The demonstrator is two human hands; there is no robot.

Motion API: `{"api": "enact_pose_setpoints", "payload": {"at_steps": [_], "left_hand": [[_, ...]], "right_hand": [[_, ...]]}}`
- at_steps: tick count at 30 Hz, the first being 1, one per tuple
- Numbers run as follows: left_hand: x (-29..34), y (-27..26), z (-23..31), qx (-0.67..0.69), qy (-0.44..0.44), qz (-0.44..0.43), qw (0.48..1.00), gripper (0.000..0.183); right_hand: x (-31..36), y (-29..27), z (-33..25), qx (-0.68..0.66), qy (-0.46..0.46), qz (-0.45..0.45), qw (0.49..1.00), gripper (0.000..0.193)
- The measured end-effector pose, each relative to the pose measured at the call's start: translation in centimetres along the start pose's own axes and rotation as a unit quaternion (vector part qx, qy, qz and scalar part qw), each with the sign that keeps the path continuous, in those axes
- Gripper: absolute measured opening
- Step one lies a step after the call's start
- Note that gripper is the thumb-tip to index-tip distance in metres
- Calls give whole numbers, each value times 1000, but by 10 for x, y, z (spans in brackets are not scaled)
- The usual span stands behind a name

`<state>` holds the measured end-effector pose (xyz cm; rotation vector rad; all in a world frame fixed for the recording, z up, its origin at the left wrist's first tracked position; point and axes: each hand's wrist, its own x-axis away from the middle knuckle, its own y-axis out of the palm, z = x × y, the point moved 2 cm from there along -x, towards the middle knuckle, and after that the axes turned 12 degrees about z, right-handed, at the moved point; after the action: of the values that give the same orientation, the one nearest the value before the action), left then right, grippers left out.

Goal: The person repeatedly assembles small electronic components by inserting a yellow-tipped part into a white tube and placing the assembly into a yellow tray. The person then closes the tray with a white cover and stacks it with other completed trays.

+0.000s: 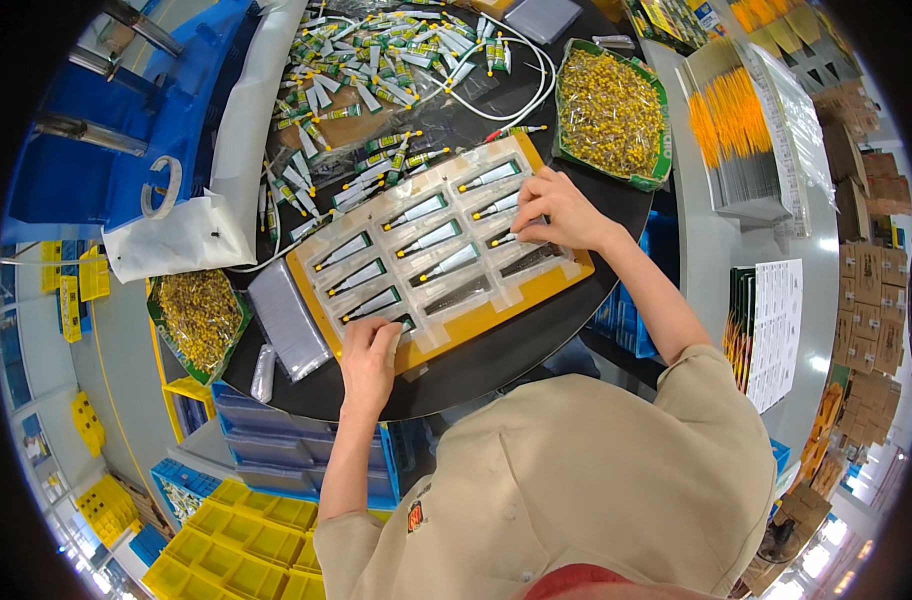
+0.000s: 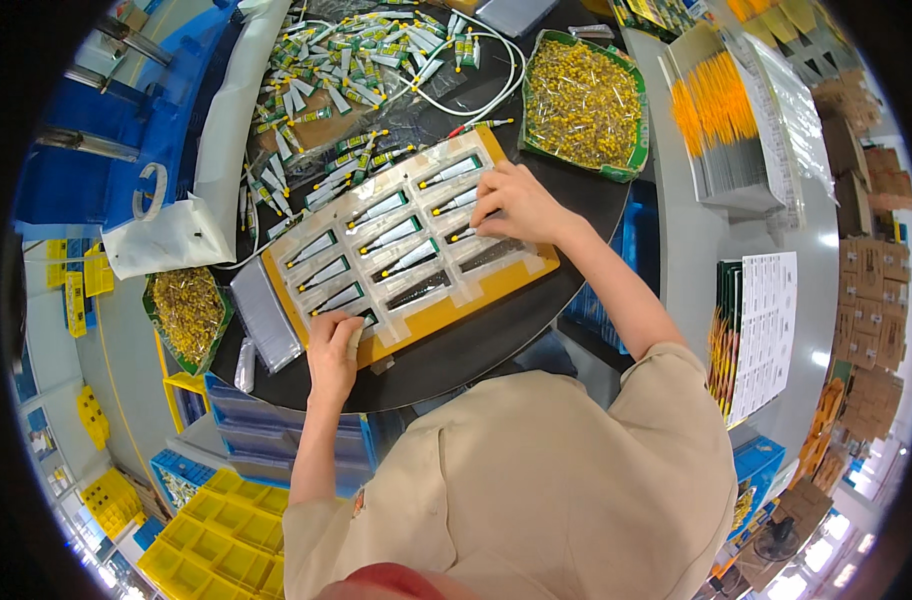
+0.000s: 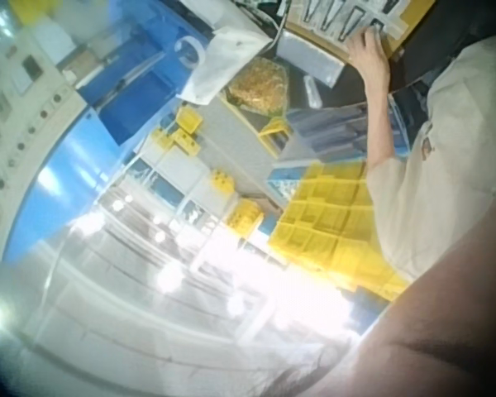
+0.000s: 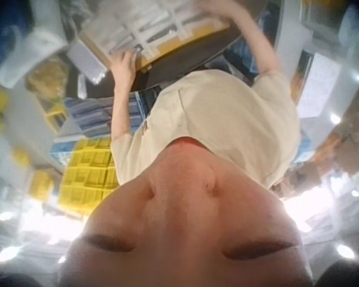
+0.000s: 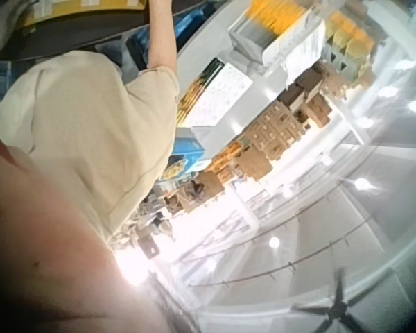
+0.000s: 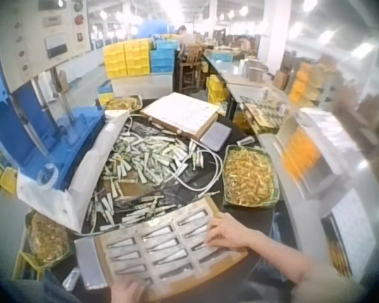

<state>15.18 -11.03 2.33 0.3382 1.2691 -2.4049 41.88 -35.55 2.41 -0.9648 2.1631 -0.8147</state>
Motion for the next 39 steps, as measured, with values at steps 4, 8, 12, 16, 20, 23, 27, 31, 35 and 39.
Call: {"api": "enact_pose_setpoints", "payload": {"at_steps": [4, 8, 12, 16, 20, 23, 27, 31, 35, 39], "left_hand": [[-6, -4, 4, -24, -53, 1, 998, 20], [-32, 11, 29, 42, -59, 2, 997, 19], [-72, 58, 46, 26, 17, -29, 999, 18], [-79, 70, 41, 26, 9, -120, 992, 16], [-71, 48, 33, 160, -83, -75, 981, 43], [-71, 42, 27, 389, -252, -70, 883, 43], [-70, 42, 29, 419, -236, -25, 876, 48], [-56, 50, 41, 162, -87, -15, 983, 41], [-41, 69, 54, 96, 119, -13, 988, 36], [-29, 75, 57, 8, 129, 11, 992, 32]], "right_hand": [[-56, 6, 31, -58, -28, 18, 998, 10], [-138, 23, 106, 110, -17, 216, 970, 21], [-186, 41, 152, 290, -58, 143, 945, 19], [-158, 12, 118, 251, -48, 141, 957, 19], [-49, -15, 35, -54, 0, 124, 991, 20], [29, -10, -7, -116, 53, 114, 985, 16], [76, 7, -33, 79, -58, 205, 974, 16], [81, 5, -29, 97, -67, 169, 979, 17], [61, -39, 22, 63, 57, 267, 960, 9], [44, -87, 93, 234, 212, 371, 873, 30]]}}
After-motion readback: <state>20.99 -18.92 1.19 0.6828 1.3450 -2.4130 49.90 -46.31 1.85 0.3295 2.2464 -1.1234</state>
